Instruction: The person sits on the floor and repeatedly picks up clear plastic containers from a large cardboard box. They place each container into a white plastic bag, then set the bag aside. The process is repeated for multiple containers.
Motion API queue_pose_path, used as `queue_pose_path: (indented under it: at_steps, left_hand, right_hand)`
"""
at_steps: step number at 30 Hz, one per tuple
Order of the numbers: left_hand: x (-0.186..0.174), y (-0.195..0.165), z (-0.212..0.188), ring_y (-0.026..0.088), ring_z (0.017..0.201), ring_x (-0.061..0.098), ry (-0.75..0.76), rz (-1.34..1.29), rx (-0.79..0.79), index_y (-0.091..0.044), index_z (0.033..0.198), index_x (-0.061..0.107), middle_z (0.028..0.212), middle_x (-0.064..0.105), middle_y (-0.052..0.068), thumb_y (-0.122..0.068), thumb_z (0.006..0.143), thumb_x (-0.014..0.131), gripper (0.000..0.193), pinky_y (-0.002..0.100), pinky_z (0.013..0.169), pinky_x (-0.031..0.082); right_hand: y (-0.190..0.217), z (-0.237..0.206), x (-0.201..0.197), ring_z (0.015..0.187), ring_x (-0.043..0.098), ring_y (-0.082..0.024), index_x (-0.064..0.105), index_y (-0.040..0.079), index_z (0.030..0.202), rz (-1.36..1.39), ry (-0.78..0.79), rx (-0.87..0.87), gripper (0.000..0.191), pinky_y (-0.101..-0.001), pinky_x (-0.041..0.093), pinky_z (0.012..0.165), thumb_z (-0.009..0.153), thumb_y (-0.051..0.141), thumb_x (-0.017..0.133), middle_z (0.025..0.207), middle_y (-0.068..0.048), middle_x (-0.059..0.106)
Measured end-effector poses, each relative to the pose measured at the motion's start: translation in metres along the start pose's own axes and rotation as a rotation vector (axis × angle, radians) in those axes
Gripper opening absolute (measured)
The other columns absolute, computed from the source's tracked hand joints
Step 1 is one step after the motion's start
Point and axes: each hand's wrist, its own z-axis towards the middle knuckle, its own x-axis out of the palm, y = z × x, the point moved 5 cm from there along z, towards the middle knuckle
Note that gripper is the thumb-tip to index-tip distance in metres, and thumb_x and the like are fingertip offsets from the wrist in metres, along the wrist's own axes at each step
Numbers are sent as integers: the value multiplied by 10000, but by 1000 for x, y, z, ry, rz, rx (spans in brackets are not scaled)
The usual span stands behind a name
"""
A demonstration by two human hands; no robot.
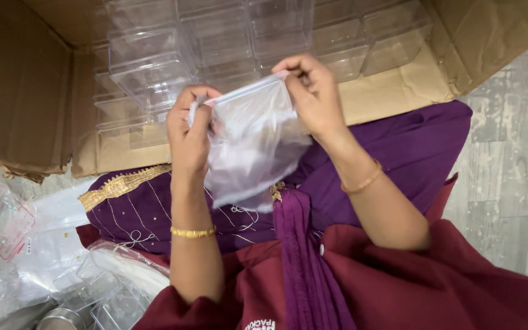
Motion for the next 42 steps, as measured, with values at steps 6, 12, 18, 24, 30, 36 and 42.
queue_pose_path:
  at_steps: [6, 12, 18, 24, 30, 36, 42]
  left_hand:
    - [18, -1, -3, 191, 1056, 673, -91, 470, 371, -21, 1203, 686, 1117, 724, 89, -58, 1076, 571, 175, 309, 954, 504]
    - [71, -18, -4, 116, 940, 687, 108, 310, 249, -43, 1093, 698, 1022, 747, 49, -151, 1022, 595, 165, 258, 844, 535]
    - [107, -14, -13, 67, 926, 564, 274, 53, 19, -50, 1207, 683, 1008, 638, -21, -240, 1011, 672, 273, 227, 829, 469]
    - [101, 6, -22, 62, 898, 576, 271, -4, -119, -50, 1221, 716, 975, 684, -4, -264, 1012, 662, 304, 222, 819, 458]
    - [113, 10, -30, 61, 970, 602, 398, -56, -115, -21, 1236, 706, 1049, 708, 16, -155, 1004, 642, 275, 214, 857, 464]
    - [116, 5, -33, 91, 935, 571, 432, -110, -188, -6, 1272, 720, 1094, 727, 44, -65, 1000, 608, 300, 225, 833, 444]
    - [124, -16, -42, 153, 1219, 619, 577, -138, 28, -9, 1279, 716, 1257, 690, 74, -121, 1042, 640, 272, 267, 1077, 468]
  right_hand:
    - [-28, 3, 0, 940, 653, -113, 704, -19, 1101, 124, 80, 128, 244, -252, 528, 851, 1030, 162, 557, 996, -22, 719]
    - [44, -70, 0, 1138, 634, -185, 702, 10, 1219, 438, 759, 59, 426, -344, 493, 1064, 1106, 398, 568, 1176, -85, 690]
    - [26, -115, -116, 1202, 594, -237, 583, 34, 1397, 437, 173, -160, 691, -388, 502, 1015, 935, 544, 647, 1317, -120, 617]
    - [-78, -203, -402, 1333, 618, -395, 481, 7, 1459, 501, -1255, -117, 544, -566, 587, 1048, 1087, 403, 493, 1476, -225, 600]
    - [-155, -167, -433, 1371, 605, -370, 505, 12, 1488, 440, -1084, 265, 487, -518, 517, 1120, 1130, 341, 547, 1495, -205, 609]
    - [-22, -89, -316, 1410, 592, -343, 530, 18, 1517, -330, -766, -297, 436, -470, 447, 1191, 1174, 278, 600, 1514, -185, 618]
    - [21, -110, -80, 1031, 657, -95, 654, -19, 1246, 174, 150, 305, 361, -238, 548, 884, 921, 107, 746, 1183, -72, 688]
